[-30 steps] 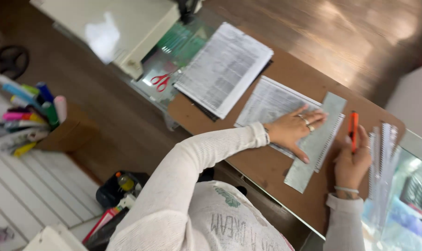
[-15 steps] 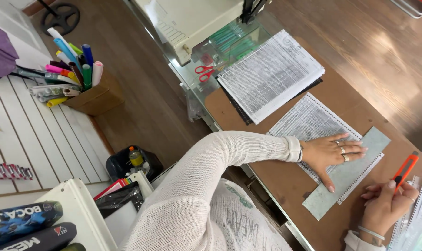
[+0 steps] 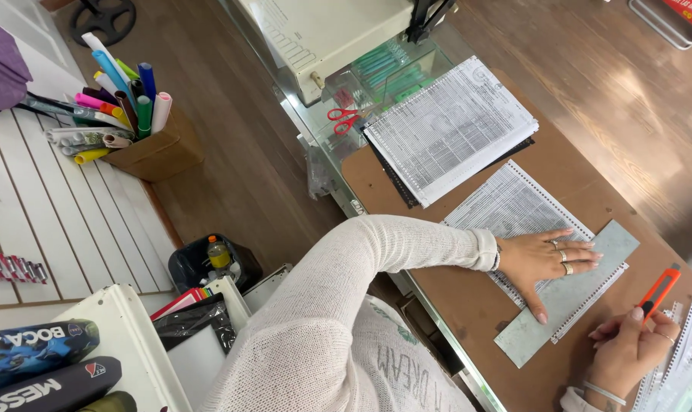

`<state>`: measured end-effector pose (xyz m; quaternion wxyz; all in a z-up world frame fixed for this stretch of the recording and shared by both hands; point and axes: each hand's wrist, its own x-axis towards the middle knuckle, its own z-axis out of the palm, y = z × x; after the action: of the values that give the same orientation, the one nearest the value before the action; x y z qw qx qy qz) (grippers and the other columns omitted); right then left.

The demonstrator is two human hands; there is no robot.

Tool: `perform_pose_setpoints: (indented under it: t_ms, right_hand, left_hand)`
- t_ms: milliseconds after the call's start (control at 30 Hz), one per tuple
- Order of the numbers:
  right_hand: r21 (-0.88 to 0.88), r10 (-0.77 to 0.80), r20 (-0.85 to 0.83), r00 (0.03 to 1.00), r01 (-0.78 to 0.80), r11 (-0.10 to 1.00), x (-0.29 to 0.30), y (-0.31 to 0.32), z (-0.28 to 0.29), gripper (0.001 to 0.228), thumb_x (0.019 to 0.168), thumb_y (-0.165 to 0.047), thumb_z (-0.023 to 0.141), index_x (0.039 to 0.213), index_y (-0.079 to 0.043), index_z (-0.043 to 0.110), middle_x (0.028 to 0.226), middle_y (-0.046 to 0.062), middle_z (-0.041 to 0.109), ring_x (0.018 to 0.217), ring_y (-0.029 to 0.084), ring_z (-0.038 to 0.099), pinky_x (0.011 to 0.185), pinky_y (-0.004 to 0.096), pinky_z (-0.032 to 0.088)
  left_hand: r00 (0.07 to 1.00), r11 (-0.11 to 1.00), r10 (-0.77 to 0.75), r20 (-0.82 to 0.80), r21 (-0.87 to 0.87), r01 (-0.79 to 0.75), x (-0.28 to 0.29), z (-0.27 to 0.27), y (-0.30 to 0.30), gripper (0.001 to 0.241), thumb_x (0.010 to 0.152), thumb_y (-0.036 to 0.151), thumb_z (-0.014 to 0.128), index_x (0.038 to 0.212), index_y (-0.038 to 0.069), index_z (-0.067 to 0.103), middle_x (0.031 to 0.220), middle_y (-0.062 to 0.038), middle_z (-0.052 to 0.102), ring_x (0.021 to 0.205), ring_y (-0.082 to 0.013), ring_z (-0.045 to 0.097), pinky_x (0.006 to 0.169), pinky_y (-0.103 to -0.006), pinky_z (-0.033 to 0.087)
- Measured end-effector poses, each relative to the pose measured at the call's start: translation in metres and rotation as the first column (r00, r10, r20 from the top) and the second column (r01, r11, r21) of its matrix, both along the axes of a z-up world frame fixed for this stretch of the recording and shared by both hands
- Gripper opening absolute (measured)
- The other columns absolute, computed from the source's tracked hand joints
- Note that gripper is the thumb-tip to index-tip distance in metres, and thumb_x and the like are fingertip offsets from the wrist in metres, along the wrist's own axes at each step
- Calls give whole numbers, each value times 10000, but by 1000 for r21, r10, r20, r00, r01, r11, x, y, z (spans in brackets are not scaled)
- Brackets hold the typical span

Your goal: The person uses a metal ruler and an orange utility knife to cut strips from a stack of perforated paper sheets on a brown cutting mat. They repeatedly align the ruler, cut along its edge, and remove the cut strips, stacking the remaining sheets.

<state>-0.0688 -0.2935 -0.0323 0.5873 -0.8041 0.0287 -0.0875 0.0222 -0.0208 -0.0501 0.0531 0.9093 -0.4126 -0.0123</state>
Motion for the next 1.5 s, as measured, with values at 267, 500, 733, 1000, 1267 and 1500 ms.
perform_pose_setpoints:
  t_ms: [267, 500, 733, 1000, 1267, 1500]
  right_hand:
    - [-2, 18, 11, 1000, -18, 1000, 7, -10, -15, 175, 1607, -242, 498, 1612, -108, 385, 1032, 175, 661, 734, 230, 605, 570, 331, 423]
    - [9, 24, 35, 999, -24, 1000, 7, -7, -17, 181, 1588, -232, 514, 1508, -134, 386, 1115, 106, 592, 910, 187, 619, 690, 320, 427]
    - [-136, -3, 51, 999, 10, 991, -2, 2, -6, 301, 1614, -283, 593, 1378, -133, 483, 1068, 100, 695, 807, 157, 553, 685, 306, 417]
    - [-27, -63, 102, 993, 66, 997, 8, -5, -14, 206, 1488, -282, 616, 1302, -199, 590, 1064, -16, 613, 834, 86, 547, 697, 273, 467]
    - [165, -165, 187, 968, 135, 977, 22, -26, -45, 238, 1451, -249, 669, 1323, -50, 688, 930, 85, 636, 637, 219, 652, 616, 313, 491]
    - [184, -139, 237, 962, 96, 978, 25, -20, -38, 313, 1434, -271, 693, 1233, -34, 726, 908, 122, 701, 596, 240, 664, 580, 338, 521]
  left_hand:
    - [1000, 999, -9, 5, -34, 9, 5, -10, -4, 1820, 883, 1414, 680, 2038, 88, 215, 2145, -124, 177, 1989, -364, 88, 1596, -675, -27]
    - [1000, 1000, -6, 6, -19, 6, 1, -5, -2, 1803, 893, 1408, 673, 2041, 94, 218, 2144, -125, 169, 1981, -360, 61, 1596, -662, -29]
    - [999, 999, -6, 43, -47, 8, 2, -9, -2, 1817, 880, 1419, 664, 2035, 86, 228, 2143, -126, 193, 1982, -378, 75, 1599, -666, -18]
    - [997, 991, -61, 47, -118, 66, 2, -21, -1, 1793, 882, 1335, 776, 2019, 50, 253, 2131, -177, 214, 1984, -382, 122, 1593, -694, 50]
    - [990, 965, -135, -44, -233, 121, -12, 11, 17, 1795, 808, 1222, 831, 1976, -48, 333, 2039, -314, 371, 1939, -522, 276, 1576, -768, 107]
    - [988, 983, -84, -128, -172, 61, -14, 29, 18, 1841, 778, 1290, 729, 2001, -16, 297, 2088, -281, 279, 1964, -484, 198, 1594, -704, 22]
